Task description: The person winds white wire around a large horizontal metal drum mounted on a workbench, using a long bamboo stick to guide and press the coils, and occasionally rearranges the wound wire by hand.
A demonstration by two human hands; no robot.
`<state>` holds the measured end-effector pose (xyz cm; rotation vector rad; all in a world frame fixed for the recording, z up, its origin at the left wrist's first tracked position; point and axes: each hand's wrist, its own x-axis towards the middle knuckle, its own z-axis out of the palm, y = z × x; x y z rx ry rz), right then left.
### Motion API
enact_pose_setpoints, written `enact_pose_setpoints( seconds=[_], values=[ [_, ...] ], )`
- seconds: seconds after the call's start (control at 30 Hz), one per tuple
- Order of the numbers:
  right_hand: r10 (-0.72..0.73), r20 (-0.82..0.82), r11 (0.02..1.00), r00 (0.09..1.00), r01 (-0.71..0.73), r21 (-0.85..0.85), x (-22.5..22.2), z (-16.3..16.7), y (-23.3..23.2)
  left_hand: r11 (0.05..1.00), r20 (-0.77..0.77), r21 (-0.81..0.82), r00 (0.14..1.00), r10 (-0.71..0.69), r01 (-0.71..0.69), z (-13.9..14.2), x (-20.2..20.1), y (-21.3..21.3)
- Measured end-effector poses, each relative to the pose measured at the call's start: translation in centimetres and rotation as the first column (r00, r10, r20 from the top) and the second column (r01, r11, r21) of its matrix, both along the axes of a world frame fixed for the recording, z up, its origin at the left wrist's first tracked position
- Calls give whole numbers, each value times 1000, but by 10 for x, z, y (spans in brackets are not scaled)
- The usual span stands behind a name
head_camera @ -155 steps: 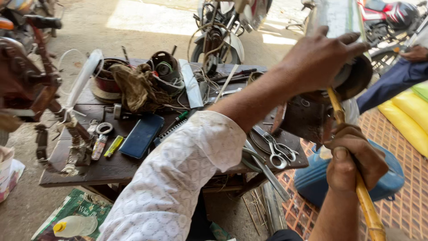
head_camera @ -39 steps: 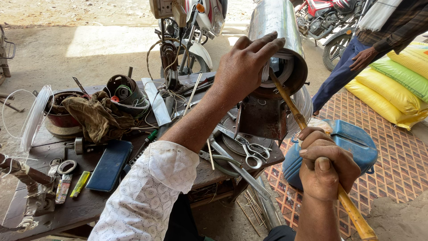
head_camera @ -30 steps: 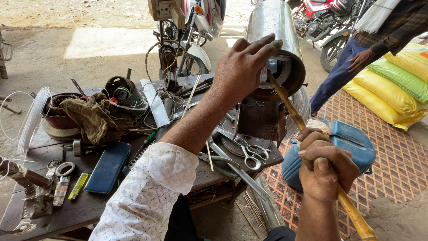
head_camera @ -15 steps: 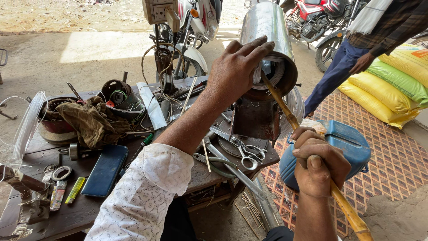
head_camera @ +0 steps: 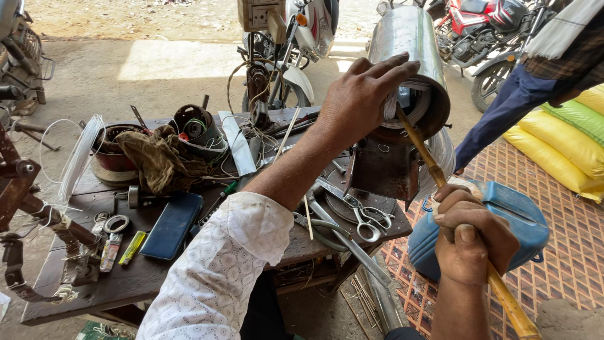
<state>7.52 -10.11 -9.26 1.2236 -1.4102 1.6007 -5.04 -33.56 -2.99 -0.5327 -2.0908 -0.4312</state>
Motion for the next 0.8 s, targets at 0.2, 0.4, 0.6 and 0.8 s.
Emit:
enact_pose_setpoints(
  seconds=[0.2,0.4,0.6,0.8],
  values=[
    [7,-36,999,999,-8,-34,-2,-3,0,687,132,700,910,-393,196,-72,3,-63],
    [-17,-13,1000,1000,17,-10,-3,2,-2,-212,-59,976,895,-442,-40,-139,19,-237],
    [15,-4,1000,1000,-15,-5,5,6,-2,-149,95,980,965,-243,-134,-124,20,-259],
    [-7,-18,1000,1000,7,26,5,8,-3,-22,59,998,963,-262,-67,-99,13,-252]
  ],
)
